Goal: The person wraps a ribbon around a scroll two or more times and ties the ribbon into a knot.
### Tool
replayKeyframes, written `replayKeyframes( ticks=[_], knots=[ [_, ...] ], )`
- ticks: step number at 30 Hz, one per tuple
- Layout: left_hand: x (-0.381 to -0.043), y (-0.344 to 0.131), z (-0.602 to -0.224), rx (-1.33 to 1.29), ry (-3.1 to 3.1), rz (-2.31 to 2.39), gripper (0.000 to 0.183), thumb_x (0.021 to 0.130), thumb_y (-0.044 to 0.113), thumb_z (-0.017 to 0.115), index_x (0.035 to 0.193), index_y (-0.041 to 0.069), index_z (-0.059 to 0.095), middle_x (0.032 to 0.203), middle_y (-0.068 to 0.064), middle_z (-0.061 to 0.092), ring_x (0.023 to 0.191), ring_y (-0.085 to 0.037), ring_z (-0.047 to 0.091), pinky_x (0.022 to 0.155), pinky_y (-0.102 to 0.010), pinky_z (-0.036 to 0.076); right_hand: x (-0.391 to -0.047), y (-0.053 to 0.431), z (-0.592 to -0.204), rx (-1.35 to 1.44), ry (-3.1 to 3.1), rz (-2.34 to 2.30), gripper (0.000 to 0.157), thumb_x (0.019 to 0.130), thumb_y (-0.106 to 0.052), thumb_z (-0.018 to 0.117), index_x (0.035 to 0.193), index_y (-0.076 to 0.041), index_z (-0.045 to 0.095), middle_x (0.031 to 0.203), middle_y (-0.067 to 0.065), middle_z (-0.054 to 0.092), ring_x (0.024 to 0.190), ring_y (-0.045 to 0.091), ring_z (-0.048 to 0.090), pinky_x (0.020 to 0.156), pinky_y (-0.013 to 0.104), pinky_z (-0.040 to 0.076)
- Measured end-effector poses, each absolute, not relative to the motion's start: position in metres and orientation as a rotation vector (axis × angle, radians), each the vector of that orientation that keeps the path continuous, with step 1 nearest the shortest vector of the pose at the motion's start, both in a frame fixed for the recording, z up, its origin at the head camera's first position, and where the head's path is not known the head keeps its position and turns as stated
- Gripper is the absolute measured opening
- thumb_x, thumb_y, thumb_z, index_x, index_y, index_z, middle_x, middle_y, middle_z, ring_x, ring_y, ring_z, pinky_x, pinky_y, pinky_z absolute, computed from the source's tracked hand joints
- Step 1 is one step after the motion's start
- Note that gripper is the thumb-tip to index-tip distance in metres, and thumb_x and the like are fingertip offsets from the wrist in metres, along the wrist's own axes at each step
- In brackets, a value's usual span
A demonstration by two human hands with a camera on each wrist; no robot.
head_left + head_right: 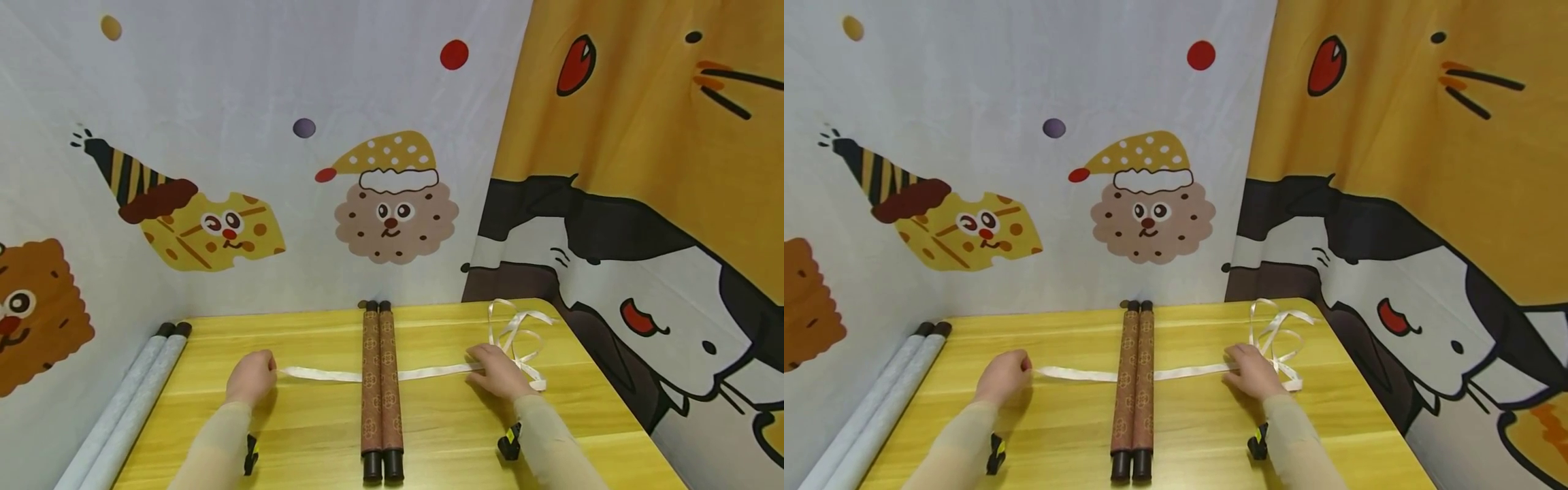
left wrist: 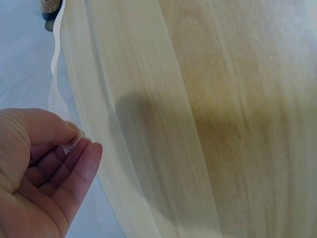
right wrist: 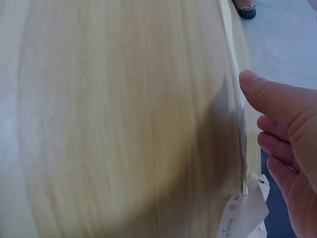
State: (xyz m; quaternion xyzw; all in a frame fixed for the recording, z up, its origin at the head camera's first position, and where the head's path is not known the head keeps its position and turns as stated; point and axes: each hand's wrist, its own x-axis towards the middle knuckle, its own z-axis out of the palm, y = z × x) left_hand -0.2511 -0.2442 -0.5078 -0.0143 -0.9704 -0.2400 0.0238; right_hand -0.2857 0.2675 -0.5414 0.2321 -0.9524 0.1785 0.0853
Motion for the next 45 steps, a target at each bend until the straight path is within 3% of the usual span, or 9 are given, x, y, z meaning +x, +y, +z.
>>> replayKeyframes(
  ticks=[17,45],
  knots=[
    [-0.247,-0.256,-0.508,-0.001,-2.989,-0.740,0.009,0.086,0.000,0.062,0.080,0.005,0.057,0.071,-0.005,0.055,0.063,-0.023,0.047,0.057,-0.039,0.041,-0.287,0.279,-0.548,0.696,-2.898,0.438,0.046,0.086,-0.021,0.078,0.122,0.003,0.064,0.128,0.022,0.058,0.118,0.043,0.054,0.099,0.054,0.043],
    [-0.235,-0.333,-0.483,0.108,-2.928,-0.679,0.003,0.085,0.001,0.057,0.084,-0.002,0.058,0.073,-0.010,0.059,0.062,-0.025,0.052,0.057,-0.043,0.044,-0.279,0.296,-0.544,0.690,-2.952,0.366,0.043,0.089,-0.017,0.074,0.126,0.003,0.062,0.132,0.021,0.056,0.119,0.042,0.053,0.098,0.053,0.044]
  ],
)
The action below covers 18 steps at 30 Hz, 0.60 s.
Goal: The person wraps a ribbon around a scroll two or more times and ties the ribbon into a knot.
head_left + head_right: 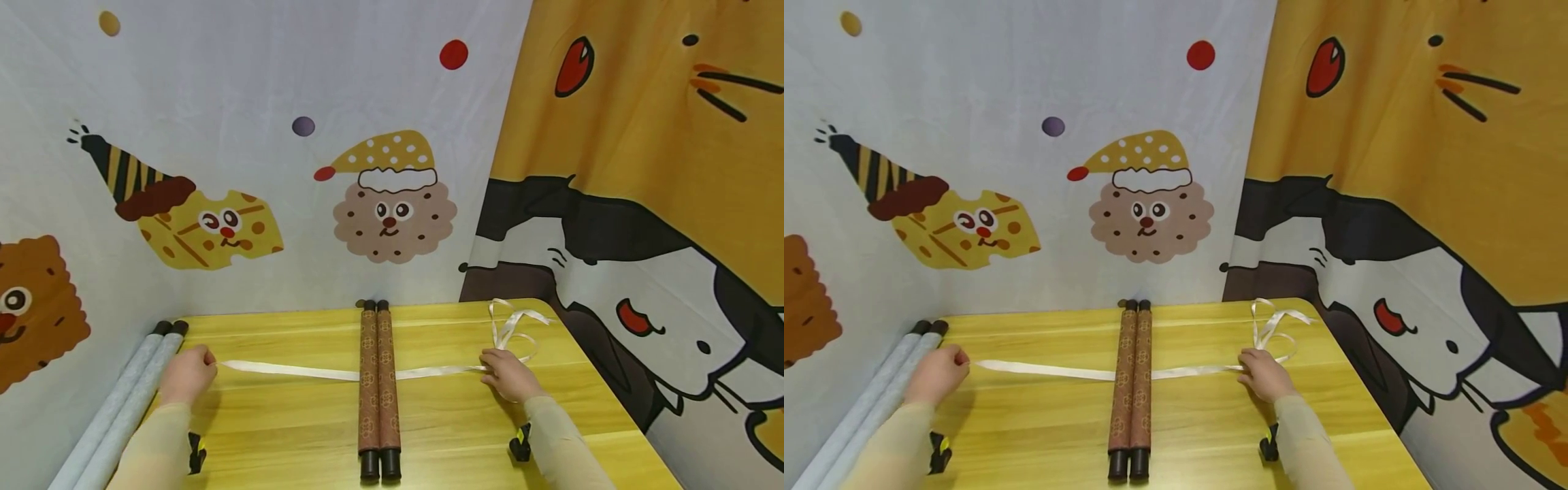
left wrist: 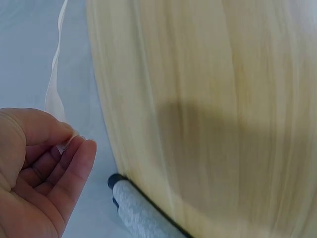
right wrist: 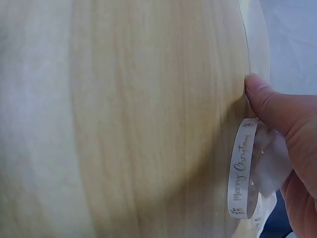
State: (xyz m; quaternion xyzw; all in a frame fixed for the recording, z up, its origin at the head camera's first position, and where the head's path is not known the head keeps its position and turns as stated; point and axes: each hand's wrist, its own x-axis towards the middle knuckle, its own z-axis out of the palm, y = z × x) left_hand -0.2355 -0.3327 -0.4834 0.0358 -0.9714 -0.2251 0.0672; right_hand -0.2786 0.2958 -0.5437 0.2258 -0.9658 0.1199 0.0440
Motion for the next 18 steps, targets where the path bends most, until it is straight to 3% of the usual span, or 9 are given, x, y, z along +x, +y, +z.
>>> replayKeyframes(
  ticks=[18],
  knots=[
    [-0.213,-0.378,-0.471,0.290,-2.858,-0.694,0.008,0.084,0.005,0.056,0.082,-0.003,0.058,0.071,-0.011,0.055,0.065,-0.029,0.050,0.056,-0.038,0.039,-0.281,0.296,-0.546,0.690,-2.932,0.370,0.042,0.089,-0.018,0.074,0.124,0.004,0.063,0.130,0.021,0.058,0.118,0.042,0.054,0.098,0.054,0.044]
  ],
)
